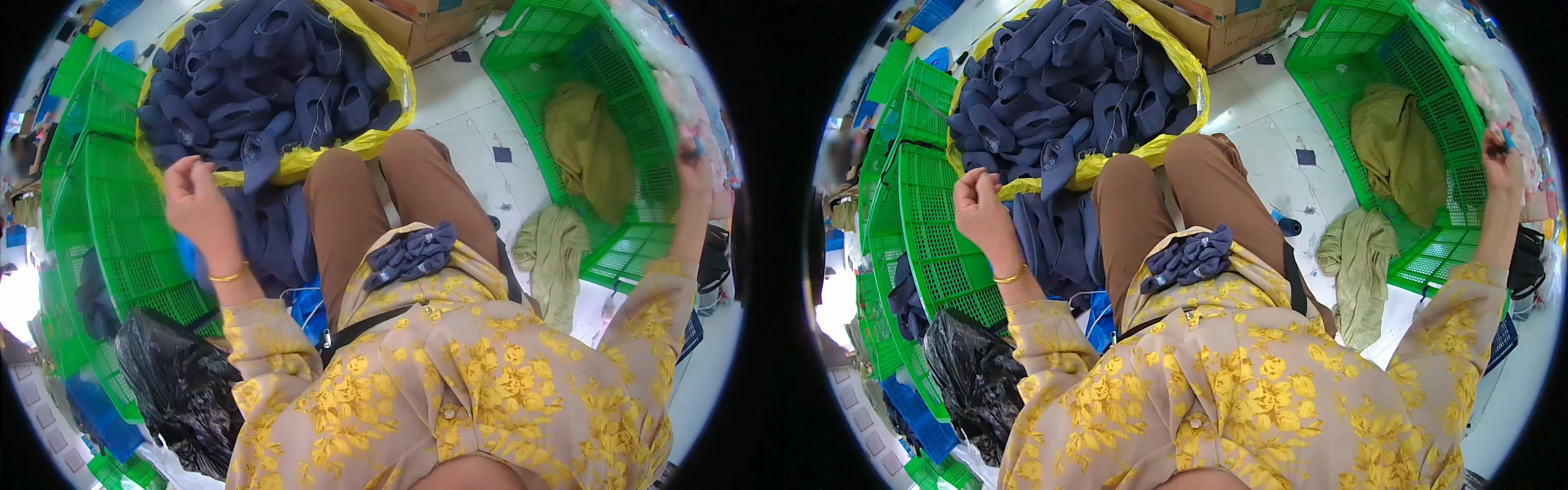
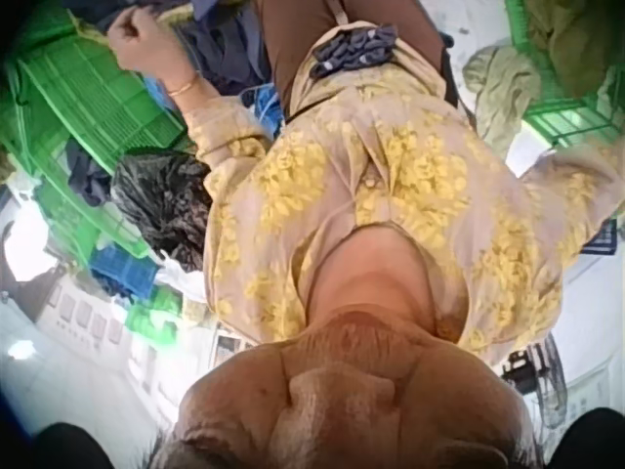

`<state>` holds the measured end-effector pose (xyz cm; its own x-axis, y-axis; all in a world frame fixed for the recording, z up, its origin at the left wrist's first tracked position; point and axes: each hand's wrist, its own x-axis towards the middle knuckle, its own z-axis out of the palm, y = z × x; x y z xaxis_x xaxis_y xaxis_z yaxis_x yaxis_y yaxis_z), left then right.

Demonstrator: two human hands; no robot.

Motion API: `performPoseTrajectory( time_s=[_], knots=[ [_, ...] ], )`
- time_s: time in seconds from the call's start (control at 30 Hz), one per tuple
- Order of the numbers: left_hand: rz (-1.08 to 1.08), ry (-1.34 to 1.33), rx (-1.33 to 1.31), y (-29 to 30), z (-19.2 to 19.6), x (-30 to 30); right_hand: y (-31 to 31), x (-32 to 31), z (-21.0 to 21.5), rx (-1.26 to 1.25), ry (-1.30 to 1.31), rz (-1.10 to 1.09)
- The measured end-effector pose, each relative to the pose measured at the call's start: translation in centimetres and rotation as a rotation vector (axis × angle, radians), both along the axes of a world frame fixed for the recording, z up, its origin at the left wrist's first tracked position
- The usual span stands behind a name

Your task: The person sits on the floor and trims loose threads and fabric from dark blue slippers using a small blue tool. They handle the slippers one at a time, picking them from a yellow basket, trimming edges, and placing them back.

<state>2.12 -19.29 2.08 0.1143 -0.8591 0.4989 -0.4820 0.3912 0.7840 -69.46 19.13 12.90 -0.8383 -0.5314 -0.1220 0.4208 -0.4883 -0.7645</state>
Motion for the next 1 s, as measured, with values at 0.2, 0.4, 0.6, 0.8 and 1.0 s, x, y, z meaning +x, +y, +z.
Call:
performPoseTrajectory(
  time_s=[0.2, 0.4, 0.6, 0.8, 1.0],
  knots=[
    [0.143, -0.135, 0.009, 0.1, 1.3, 4.0, 10.0, -8.8, -2.7, 0.061, -0.083, -0.09],
    [0.116, -0.333, -0.019, 1.3, 2.2, 3.4, 11.1, -8.2, -6.6, 0.213, -0.123, -0.437],
    [-0.509, -0.114, 0.505, 8.0, 0.8, -3.2, 2.8, 8.4, -8.9, 0.371, 0.331, -0.351],
    [-0.993, -0.604, 0.514, 14.4, -5.1, -5.8, -8.8, 38.3, -12.4, 0.965, 0.757, 1.034],
    [-0.822, -0.385, 0.494, 16.5, -5.1, -6.0, -10.3, 41.3, -16.6, 0.882, 1.053, 1.05]
  ],
)
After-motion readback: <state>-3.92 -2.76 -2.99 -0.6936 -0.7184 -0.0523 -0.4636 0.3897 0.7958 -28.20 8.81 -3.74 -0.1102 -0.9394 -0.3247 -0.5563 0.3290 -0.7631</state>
